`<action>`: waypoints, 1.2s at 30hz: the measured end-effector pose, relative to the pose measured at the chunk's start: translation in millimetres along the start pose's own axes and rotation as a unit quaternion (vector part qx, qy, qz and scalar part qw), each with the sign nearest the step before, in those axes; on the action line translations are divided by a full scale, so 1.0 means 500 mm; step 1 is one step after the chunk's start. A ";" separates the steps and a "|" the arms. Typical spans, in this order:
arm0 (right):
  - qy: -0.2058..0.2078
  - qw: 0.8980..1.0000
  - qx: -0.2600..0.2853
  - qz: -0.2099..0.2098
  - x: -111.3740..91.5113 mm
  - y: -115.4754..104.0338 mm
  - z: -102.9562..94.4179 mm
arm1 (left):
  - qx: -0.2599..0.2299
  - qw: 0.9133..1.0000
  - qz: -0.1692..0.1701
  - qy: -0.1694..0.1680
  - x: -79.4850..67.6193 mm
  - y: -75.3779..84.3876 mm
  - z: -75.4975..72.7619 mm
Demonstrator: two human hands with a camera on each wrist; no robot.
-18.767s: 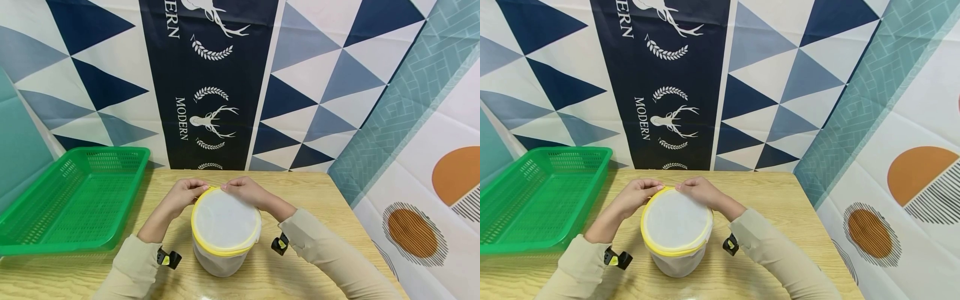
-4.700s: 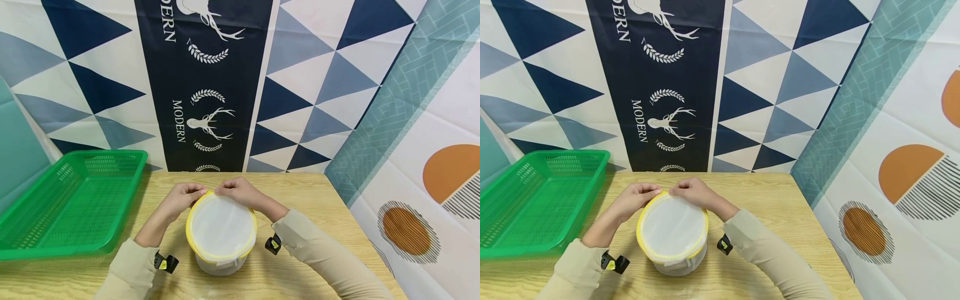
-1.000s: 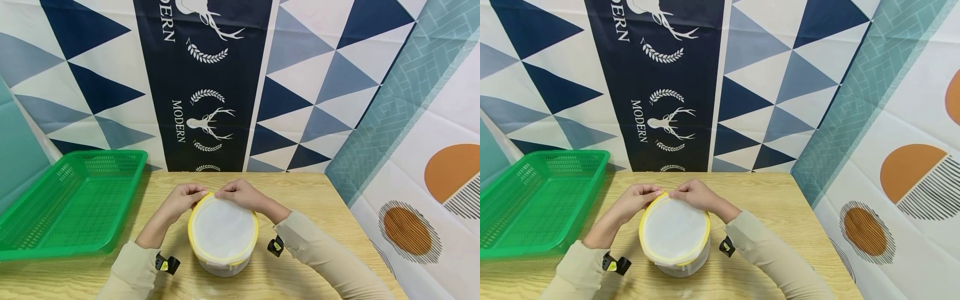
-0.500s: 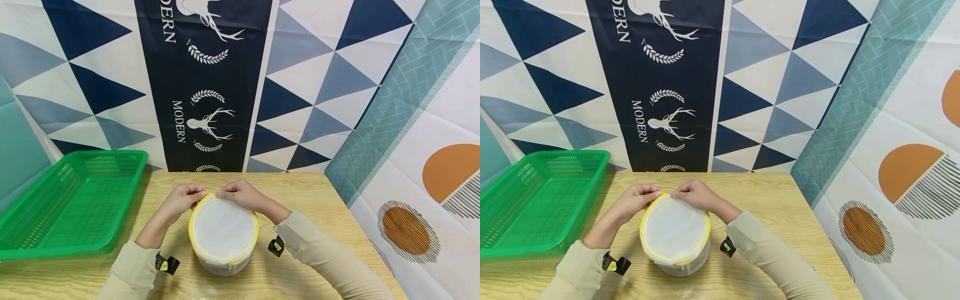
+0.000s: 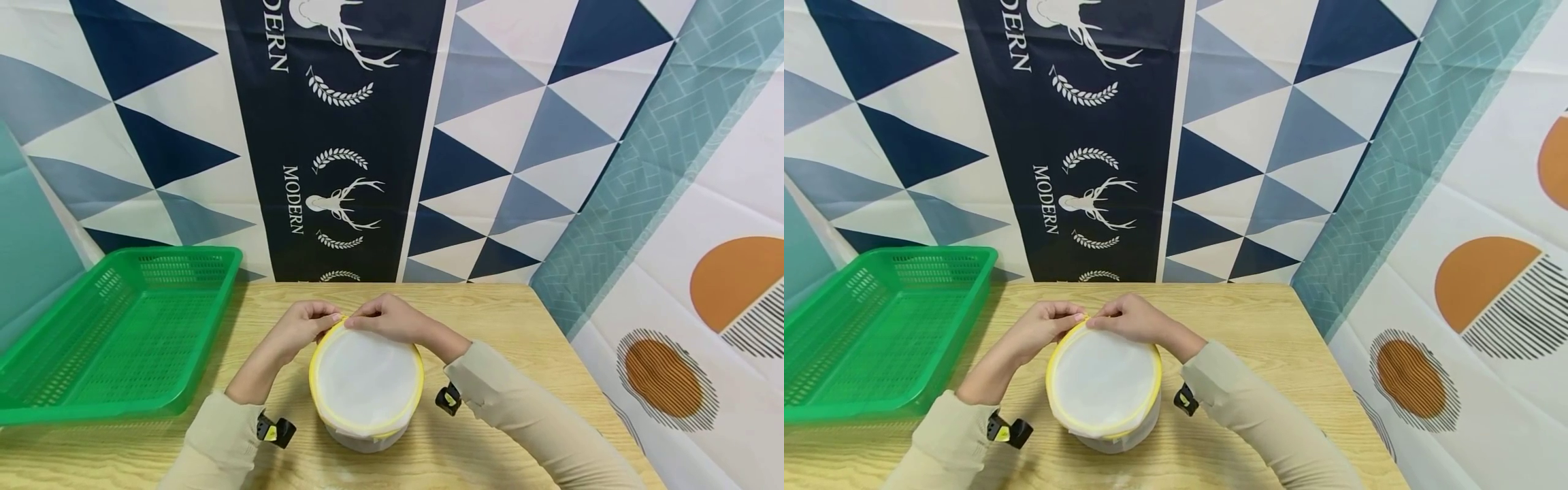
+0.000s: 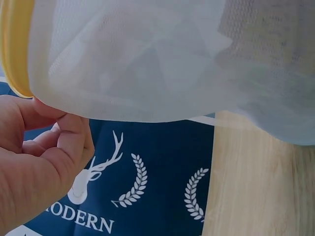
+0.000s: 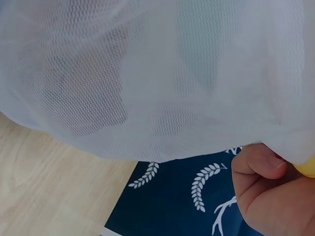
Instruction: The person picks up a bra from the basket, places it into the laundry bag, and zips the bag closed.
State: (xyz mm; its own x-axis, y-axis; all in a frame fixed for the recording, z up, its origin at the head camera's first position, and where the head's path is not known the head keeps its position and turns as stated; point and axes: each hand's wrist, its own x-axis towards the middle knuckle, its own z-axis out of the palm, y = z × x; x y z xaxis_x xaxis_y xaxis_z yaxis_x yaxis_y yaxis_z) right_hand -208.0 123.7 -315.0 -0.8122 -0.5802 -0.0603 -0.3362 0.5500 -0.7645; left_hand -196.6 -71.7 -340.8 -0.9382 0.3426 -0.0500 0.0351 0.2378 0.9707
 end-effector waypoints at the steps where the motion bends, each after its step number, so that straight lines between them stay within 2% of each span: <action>1: 0.002 1.000 0.004 0.002 0.000 0.001 0.001 | -0.002 1.000 -0.002 0.001 0.000 0.000 0.000; 12: 0.029 0.999 0.029 0.013 -0.006 0.006 0.004 | -0.002 1.000 -0.005 0.010 -0.002 0.000 0.004; 15: 0.032 0.999 0.028 0.015 -0.017 -0.013 0.000 | -0.002 1.000 -0.009 0.014 -0.002 -0.001 0.005; 18: 0.035 0.999 0.029 0.020 -0.018 -0.013 -0.001 | -0.003 1.000 -0.011 0.017 -0.001 -0.004 0.005; 24: 0.045 0.998 0.036 0.024 -0.011 0.006 0.002 | -0.013 1.000 -0.005 0.009 -0.001 -0.008 0.000; 33: 0.047 0.998 0.024 0.021 -0.011 0.011 0.001 | -0.010 1.000 -0.002 0.013 -0.004 -0.008 -0.002; 36: 0.043 0.999 -0.001 0.010 -0.009 0.013 0.000 | -0.009 1.000 0.001 0.008 -0.003 -0.006 -0.002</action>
State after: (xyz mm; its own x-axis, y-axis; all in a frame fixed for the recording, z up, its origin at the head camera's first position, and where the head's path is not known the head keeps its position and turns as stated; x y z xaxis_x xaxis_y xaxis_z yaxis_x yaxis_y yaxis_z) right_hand -206.8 130.0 -319.7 -0.8569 -0.5151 -0.0197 -0.3201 0.5615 -0.7631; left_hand -195.6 -73.6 -343.2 -0.9432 0.3294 -0.0439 0.0319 0.2213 0.9747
